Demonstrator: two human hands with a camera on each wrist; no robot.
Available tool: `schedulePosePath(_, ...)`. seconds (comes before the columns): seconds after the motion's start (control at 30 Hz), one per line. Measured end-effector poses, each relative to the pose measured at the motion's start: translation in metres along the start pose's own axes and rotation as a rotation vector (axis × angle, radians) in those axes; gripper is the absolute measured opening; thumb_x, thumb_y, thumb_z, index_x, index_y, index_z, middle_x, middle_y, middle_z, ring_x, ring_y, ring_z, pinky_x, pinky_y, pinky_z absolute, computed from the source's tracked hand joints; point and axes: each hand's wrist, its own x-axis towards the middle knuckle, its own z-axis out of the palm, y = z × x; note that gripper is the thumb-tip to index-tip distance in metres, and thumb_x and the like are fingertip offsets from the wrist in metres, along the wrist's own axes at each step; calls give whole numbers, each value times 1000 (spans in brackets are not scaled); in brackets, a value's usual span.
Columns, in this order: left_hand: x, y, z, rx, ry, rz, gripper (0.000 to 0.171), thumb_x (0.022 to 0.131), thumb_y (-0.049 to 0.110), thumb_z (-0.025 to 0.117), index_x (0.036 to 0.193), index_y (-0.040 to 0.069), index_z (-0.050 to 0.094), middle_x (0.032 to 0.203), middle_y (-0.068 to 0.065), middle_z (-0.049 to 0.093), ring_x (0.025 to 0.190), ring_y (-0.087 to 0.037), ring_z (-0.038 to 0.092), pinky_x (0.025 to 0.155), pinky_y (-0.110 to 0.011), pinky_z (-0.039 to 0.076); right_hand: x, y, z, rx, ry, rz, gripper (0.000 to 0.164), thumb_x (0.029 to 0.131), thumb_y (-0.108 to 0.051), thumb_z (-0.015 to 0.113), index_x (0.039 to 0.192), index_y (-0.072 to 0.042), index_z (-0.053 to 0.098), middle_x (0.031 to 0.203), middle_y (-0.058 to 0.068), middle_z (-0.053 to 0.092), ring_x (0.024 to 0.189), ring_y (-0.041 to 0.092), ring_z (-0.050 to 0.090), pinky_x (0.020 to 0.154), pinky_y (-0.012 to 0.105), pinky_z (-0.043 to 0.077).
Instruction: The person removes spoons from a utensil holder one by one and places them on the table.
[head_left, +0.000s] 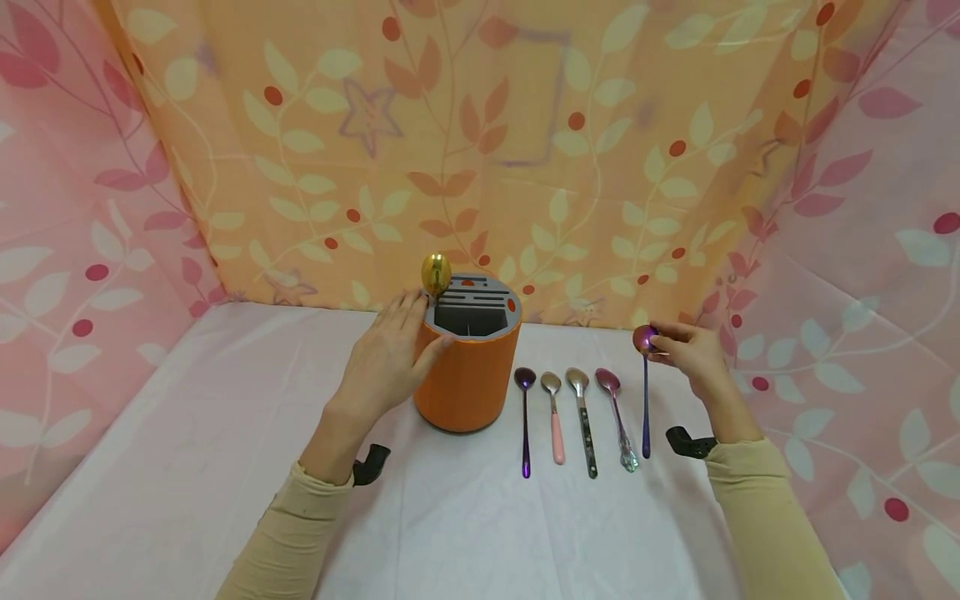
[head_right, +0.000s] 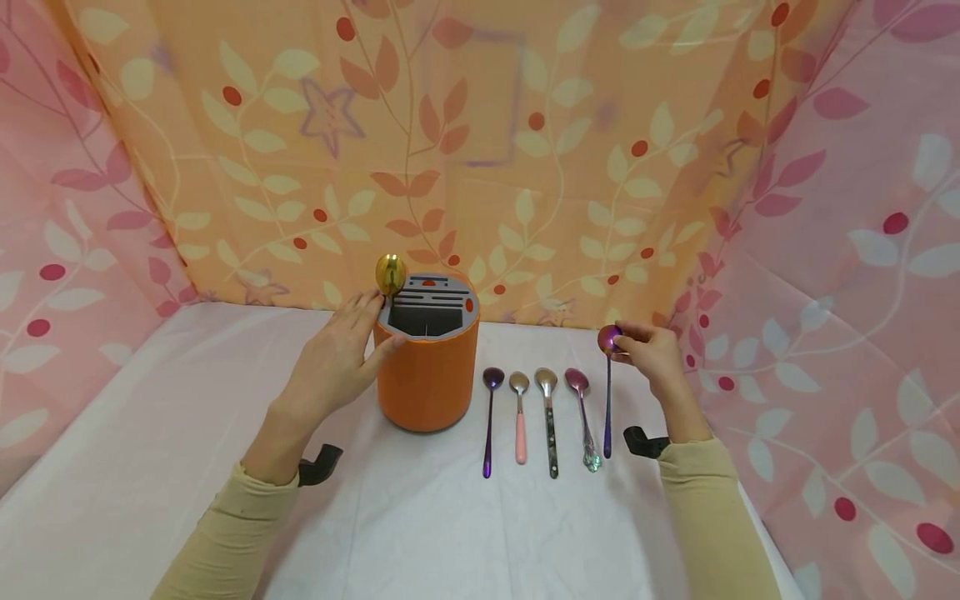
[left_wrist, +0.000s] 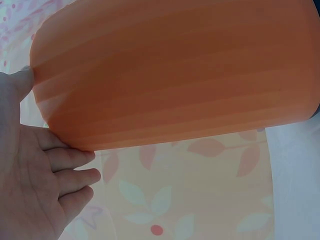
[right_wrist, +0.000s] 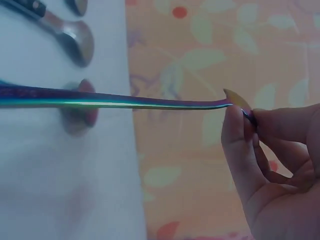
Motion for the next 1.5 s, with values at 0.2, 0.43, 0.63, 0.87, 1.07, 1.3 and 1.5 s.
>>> schedulePosePath(0.2,0,0,-1,3,-8,-4,84,105,60,50,160,-3,34,168,-20,30,156,-38,26,127,-52,24,6,24,-7,-27,-85,52,48,105,-2,60,147,17,45,118,16,62,82,6,72,80,24,62)
schedulePosePath(0.43,1,0,-1,5,-15,-11,84,105,59,50,160,-3,33,168,-20,29,157,-37,24,127,-51,24,13,45,-8,22,-156,104,48,104,1,58,144,22,42,97,1,69,78,7,72,78,25,63)
schedulePosePath(0.63,0,0,-1,3,-16,-13,85,105,60,49,160,-3,33,168,-21,29,157,-37,23,126,-52,25,17,60,-5,26,-175,118,50,104,2,58,145,23,40,101,5,70,80,7,71,78,24,63)
schedulePosePath(0.87,0,0,1,7,-15,-5,84,106,59,49,160,-3,34,168,-20,29,156,-38,26,127,-51,24,22,84,0,-69,-133,141,48,105,-5,59,144,20,45,115,20,69,81,4,67,79,24,62)
schedulePosePath(1.07,1,1,1,12,-23,-11,85,105,61,48,160,-3,33,168,-20,29,156,-38,26,127,-51,24,24,97,6,-75,-91,173,47,106,-8,59,144,18,48,100,9,71,74,3,66,70,19,61)
schedulePosePath(1.3,0,1,0,8,-26,-20,85,105,61,48,161,-2,33,169,-20,28,156,-38,25,127,-52,24,24,102,9,-82,-105,172,47,108,-11,57,144,17,48,97,4,70,75,3,63,69,18,59)
schedulePosePath(1.5,0,2,-1,5,-28,-18,85,105,60,48,161,-3,32,169,-20,27,157,-37,23,127,-51,22,23,107,10,-140,-71,196,46,109,-12,55,144,16,48,107,21,67,73,4,63,68,20,61)
